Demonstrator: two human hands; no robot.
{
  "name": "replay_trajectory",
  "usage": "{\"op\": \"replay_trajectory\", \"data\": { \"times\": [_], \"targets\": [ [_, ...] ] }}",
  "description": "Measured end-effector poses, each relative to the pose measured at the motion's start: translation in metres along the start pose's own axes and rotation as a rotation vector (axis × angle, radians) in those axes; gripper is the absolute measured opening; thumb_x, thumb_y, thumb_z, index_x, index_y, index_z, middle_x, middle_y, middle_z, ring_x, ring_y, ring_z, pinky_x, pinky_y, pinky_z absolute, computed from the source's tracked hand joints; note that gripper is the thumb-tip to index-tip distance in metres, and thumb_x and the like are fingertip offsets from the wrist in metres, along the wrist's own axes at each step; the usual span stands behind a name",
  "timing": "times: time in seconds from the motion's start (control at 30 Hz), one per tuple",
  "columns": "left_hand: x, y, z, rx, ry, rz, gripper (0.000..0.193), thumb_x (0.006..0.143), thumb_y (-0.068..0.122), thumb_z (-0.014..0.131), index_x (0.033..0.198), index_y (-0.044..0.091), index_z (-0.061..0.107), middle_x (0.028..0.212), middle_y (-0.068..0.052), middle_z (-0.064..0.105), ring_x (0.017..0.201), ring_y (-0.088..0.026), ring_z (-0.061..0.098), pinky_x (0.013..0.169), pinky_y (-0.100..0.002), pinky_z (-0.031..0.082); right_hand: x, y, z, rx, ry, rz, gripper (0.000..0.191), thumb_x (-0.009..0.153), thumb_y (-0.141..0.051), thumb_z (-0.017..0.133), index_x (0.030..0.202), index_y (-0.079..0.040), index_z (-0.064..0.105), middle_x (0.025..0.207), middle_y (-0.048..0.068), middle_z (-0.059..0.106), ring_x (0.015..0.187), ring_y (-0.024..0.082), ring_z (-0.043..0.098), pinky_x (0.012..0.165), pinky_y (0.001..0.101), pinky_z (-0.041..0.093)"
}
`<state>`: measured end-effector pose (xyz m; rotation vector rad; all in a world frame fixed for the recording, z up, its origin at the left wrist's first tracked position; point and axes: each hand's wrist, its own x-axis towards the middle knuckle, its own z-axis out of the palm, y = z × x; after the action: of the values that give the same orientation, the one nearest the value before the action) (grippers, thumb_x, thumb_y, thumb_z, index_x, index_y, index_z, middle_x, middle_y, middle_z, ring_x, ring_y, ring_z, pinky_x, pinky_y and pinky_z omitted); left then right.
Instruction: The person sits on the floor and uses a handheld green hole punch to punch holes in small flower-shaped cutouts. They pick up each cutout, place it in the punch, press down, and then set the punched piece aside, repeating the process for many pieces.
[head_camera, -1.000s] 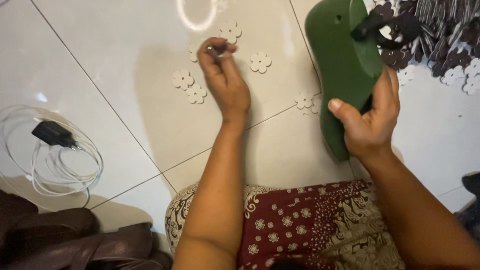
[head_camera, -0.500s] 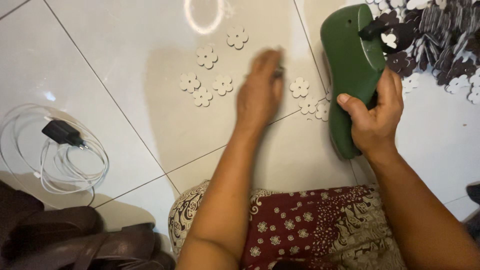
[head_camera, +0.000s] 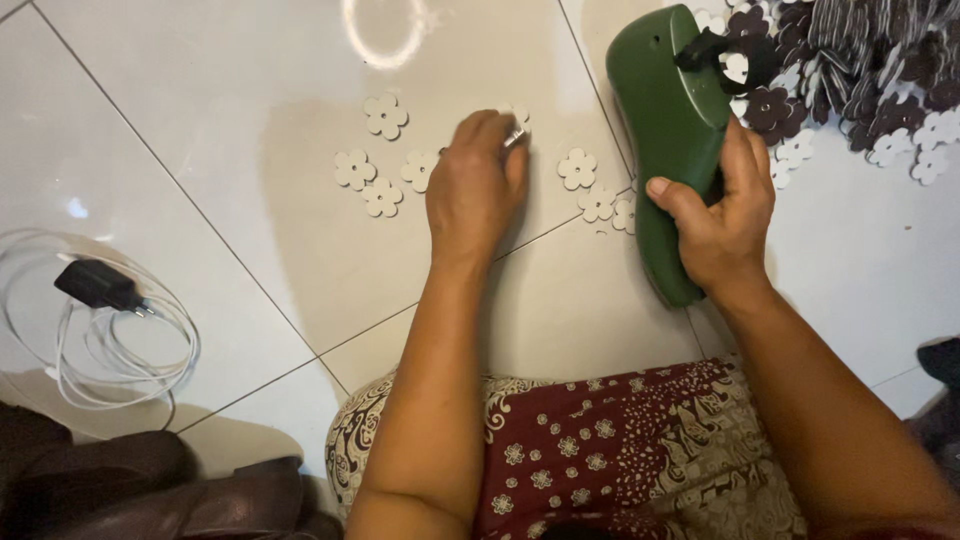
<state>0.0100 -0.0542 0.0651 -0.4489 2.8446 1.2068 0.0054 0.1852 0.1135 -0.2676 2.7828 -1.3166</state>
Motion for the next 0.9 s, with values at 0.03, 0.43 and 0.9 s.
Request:
{"op": "replay_trajectory", "data": {
  "times": [0.03,0.43,0.9],
  "targets": [
    [0.000,-0.004,0.002,-0.103,0.013,-0.040,0.033,0.098,0.020,0.065,0.130,0.011,0.067,0.127,-0.005,0.070,0.110,-0.022,0.071,0.094,-0.036,0.057,0.001,0.001,0.000,0.006,0.002,-0.002,0.060,0.092,-0.012,0.073,0.148,0.001,0.054,0.127,0.013,0.057,0.118,0.024,0.056,0.111,0.0370,0.047],
    [0.012,-0.013,0.026,-1.278,0.181,-0.209,0.036,0.110,0.007,0.044,0.145,0.010,0.037,0.132,-0.009,0.056,0.127,-0.021,0.061,0.094,-0.033,0.053,0.002,0.013,0.004,0.008,-0.037,0.023,0.064,0.092,-0.013,0.074,0.150,0.001,0.052,0.128,0.014,0.054,0.122,0.025,0.055,0.110,0.0375,0.048],
    [0.013,-0.014,0.030,-1.319,0.257,-0.226,0.033,0.111,0.008,0.045,0.142,0.011,0.036,0.129,-0.010,0.055,0.126,-0.022,0.060,0.104,-0.038,0.056,0.002,0.009,0.006,-0.061,-0.052,0.066,0.074,0.090,-0.014,0.075,0.158,-0.003,0.049,0.135,0.015,0.054,0.125,0.027,0.054,0.108,0.0400,0.048]
  ]
}}
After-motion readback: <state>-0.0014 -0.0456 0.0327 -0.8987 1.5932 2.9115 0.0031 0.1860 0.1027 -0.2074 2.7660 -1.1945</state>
